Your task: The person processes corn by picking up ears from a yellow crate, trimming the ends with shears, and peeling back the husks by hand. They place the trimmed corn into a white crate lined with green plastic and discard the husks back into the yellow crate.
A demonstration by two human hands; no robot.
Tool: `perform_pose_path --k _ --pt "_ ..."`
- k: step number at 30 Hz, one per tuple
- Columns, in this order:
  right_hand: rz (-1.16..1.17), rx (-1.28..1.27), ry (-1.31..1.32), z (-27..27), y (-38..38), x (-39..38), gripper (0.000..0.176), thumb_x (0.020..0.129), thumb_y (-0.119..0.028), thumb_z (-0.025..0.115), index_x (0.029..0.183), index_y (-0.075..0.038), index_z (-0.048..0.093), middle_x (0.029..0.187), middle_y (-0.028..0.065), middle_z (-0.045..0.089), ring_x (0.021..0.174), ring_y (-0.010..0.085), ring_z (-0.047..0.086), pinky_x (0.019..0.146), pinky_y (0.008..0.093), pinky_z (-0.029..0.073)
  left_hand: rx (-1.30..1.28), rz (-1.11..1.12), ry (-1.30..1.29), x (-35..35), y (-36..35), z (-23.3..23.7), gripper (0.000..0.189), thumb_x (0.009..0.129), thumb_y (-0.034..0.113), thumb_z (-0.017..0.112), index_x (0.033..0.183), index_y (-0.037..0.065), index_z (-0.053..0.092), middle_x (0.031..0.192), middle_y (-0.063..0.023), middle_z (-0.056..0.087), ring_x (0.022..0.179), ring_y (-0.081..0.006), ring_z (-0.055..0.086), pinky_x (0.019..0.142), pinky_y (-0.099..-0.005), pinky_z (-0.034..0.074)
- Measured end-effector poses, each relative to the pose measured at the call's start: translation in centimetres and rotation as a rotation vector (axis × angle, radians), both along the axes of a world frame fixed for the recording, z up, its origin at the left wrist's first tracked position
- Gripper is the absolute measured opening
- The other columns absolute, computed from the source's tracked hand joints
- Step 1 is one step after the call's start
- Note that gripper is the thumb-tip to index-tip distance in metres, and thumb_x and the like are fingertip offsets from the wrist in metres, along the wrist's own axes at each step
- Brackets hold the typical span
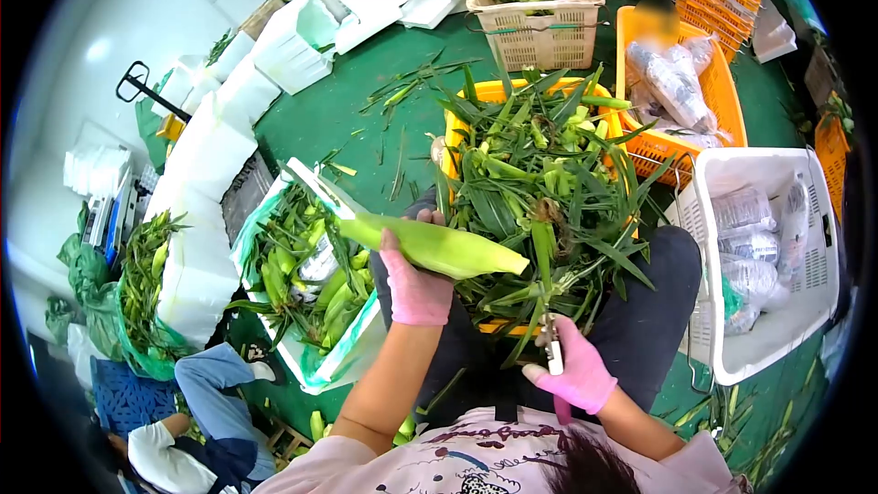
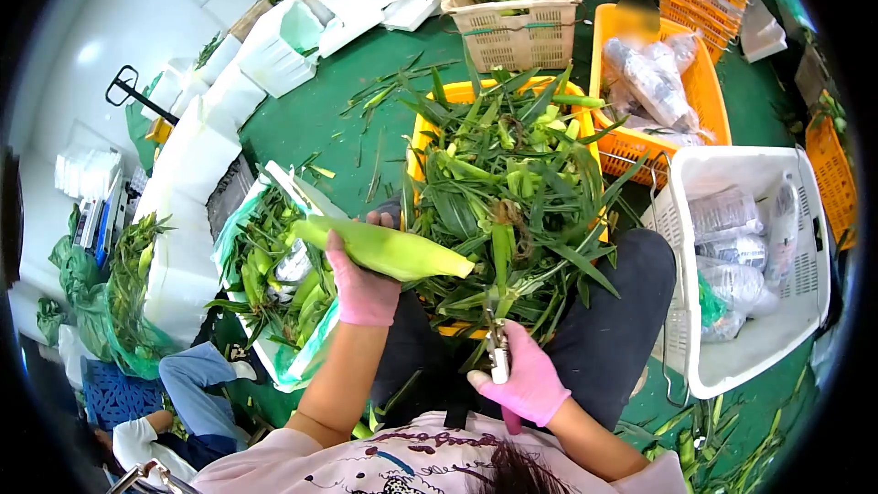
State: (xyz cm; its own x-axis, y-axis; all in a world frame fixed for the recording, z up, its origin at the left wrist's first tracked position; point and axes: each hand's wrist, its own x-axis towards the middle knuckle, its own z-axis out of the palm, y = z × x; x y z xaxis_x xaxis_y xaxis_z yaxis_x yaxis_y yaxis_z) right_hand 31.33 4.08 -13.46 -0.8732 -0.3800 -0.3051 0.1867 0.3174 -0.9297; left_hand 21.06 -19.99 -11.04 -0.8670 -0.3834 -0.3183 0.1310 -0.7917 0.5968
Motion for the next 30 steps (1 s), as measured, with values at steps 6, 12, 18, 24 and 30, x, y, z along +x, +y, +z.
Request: perform_pose_path --k 6,12,18,24,30 --pt "-0.169 -0.245 -0.014 -0.1 -3.5 -3.7 0.086 0.077 -0.031 0.081 0.141 0.006 0.038 0.119 0.0238 0.061 0.111 0.0341 0.062 0.101 0.0397 0.047 -0.201 0.082 0.224 3.4 5.4 -3.3 0.045 0.096 0.057 0.055 0.114 0.016 0.053 0.112 -0.0042 0.061 0.113 -0.0281 0.058 0.105 -0.0521 0.045" --pt "-0.012 0.140 0.293 0.9 -3.8 -3.2 0.059 0.075 -0.025 0.080 0.120 0.003 0.054 0.089 0.0110 0.069 0.076 0.0263 0.069 0.071 0.0366 0.056 0.148 -0.037 -0.057 3.0 2.7 -1.5 0.050 0.094 0.057 0.054 0.106 0.008 0.055 0.102 -0.0046 0.061 0.096 -0.0228 0.060 0.090 -0.0396 0.050" --pt "0.583 -0.985 -0.356 1.4 -2.2 -3.1 0.060 0.081 -0.018 0.074 0.134 0.000 0.051 0.106 0.0127 0.066 0.091 0.0218 0.067 0.084 0.0380 0.053 0.898 -0.766 0.350 3.9 -1.0 -3.7 0.059 0.094 0.065 0.053 0.106 0.007 0.054 0.074 -0.0047 0.052 0.075 -0.0184 0.052 0.073 -0.0339 0.045" --pt "-0.137 -1.062 -0.312 5.3 -3.6 -12.4 0.036 0.094 -0.031 0.064 0.121 -0.009 0.057 0.108 0.0073 0.064 0.096 0.0254 0.065 0.088 0.0455 0.055 0.704 -0.846 -0.011 7.8 -3.8 -2.7 0.089 0.090 0.078 0.040 0.151 0.013 0.045 0.146 -0.0216 0.050 0.125 -0.0406 0.057 0.090 -0.0457 0.056" --pt "-0.065 -0.810 -0.827 -0.3 -2.4 -11.9 0.030 0.085 -0.019 0.068 0.111 -0.004 0.063 0.103 0.0100 0.068 0.089 0.0258 0.067 0.081 0.0387 0.056 -0.242 -0.674 0.023 9.1 -2.3 -2.2 0.072 0.086 0.058 0.069 0.131 0.006 0.050 0.105 -0.0087 0.061 0.093 -0.0245 0.062 0.088 -0.0408 0.053"
